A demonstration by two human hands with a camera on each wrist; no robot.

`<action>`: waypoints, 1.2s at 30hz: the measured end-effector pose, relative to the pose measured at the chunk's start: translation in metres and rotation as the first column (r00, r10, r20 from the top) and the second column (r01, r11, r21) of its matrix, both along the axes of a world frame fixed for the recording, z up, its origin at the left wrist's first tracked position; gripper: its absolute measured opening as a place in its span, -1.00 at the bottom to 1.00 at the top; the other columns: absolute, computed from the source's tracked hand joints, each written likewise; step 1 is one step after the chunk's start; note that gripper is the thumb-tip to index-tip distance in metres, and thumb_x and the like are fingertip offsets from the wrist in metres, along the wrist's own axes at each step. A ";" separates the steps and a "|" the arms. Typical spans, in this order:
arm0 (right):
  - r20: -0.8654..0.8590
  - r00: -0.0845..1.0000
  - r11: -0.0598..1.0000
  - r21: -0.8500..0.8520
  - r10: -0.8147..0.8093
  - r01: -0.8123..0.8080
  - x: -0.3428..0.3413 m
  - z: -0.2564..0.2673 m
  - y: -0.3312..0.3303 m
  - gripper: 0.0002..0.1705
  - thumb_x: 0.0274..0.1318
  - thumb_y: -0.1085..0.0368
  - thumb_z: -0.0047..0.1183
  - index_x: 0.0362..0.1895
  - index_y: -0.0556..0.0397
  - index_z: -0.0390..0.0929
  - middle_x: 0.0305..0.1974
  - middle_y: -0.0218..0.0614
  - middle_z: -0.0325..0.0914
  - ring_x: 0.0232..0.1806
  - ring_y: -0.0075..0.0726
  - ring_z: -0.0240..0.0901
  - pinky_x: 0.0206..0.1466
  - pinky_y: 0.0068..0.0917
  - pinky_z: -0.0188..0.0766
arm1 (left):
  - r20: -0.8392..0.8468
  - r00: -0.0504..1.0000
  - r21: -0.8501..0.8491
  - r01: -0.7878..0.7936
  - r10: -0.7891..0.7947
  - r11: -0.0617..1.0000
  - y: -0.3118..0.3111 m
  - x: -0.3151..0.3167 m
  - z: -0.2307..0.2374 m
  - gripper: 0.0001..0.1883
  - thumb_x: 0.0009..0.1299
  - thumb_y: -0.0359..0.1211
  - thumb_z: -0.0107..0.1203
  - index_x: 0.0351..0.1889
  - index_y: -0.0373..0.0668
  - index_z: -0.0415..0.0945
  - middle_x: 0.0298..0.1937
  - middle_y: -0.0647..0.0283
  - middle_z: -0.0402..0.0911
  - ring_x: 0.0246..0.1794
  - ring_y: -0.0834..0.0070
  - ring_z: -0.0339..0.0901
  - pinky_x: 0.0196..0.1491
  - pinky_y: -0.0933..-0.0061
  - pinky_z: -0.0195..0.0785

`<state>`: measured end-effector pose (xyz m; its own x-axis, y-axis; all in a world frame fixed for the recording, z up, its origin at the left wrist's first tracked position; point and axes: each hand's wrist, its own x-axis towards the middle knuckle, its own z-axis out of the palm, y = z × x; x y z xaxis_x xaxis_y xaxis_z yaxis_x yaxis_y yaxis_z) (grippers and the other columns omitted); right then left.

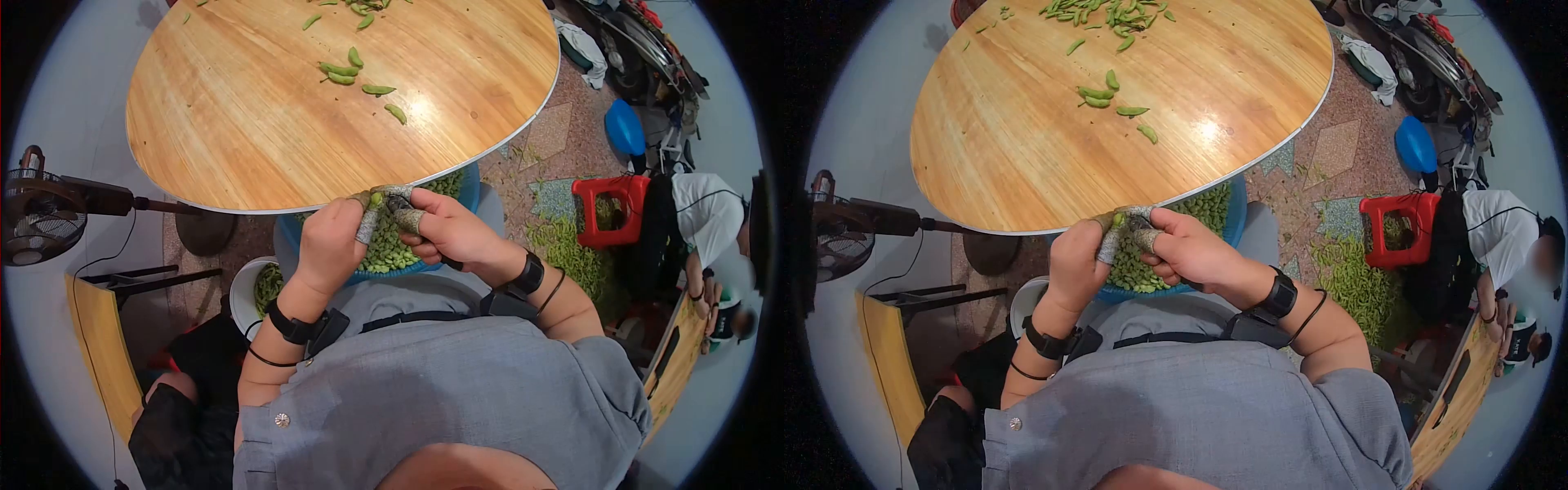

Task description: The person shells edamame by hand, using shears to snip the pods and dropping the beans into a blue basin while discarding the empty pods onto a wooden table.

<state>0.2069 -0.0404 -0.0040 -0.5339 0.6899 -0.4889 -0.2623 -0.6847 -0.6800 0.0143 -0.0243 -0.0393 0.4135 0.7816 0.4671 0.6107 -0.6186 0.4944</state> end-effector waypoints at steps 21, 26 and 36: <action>0.462 0.809 0.434 0.852 -0.364 -0.292 0.011 -0.033 -0.010 -0.81 0.00 0.29 0.04 -0.35 0.15 0.43 -0.57 -0.18 0.43 -0.64 -0.31 0.36 -0.55 -0.45 0.29 | 0.411 0.909 -0.717 0.275 0.071 0.641 -0.028 0.003 0.011 -0.84 0.36 -0.37 0.00 -0.46 -0.20 0.47 -0.63 0.43 0.47 -0.70 0.77 0.29 -0.64 0.69 0.12; 0.002 0.994 0.977 0.183 0.110 -0.109 0.012 -0.033 -0.010 -0.80 0.13 0.24 0.03 -0.39 0.12 0.44 -0.55 -0.46 0.42 -0.67 -0.72 0.21 -0.65 -0.67 0.14 | 0.598 0.801 -0.726 0.530 0.021 0.438 -0.033 0.000 0.016 -0.81 0.39 -0.30 0.00 -0.40 -0.22 0.46 -0.66 0.39 0.45 -0.73 0.75 0.27 -0.67 0.71 0.08; 0.629 0.685 0.510 0.753 -0.369 -0.416 0.012 -0.030 0.018 -0.81 -0.03 0.26 0.13 -0.36 0.11 0.51 -0.54 -0.13 0.46 -0.56 -0.19 0.41 -0.45 -0.36 0.34 | 0.278 0.867 -0.809 -0.021 0.413 0.588 -0.045 -0.068 -0.014 -0.92 0.30 -0.41 0.08 -0.35 -0.22 0.52 -0.59 0.41 0.47 -0.65 0.76 0.32 -0.61 0.69 0.16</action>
<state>0.2191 -0.0224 -0.0339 -0.3603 0.9287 0.0877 0.5120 0.2754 -0.8136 -0.0537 -0.0696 -0.0537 0.1095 0.9553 -0.2748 0.2968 0.2324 0.9262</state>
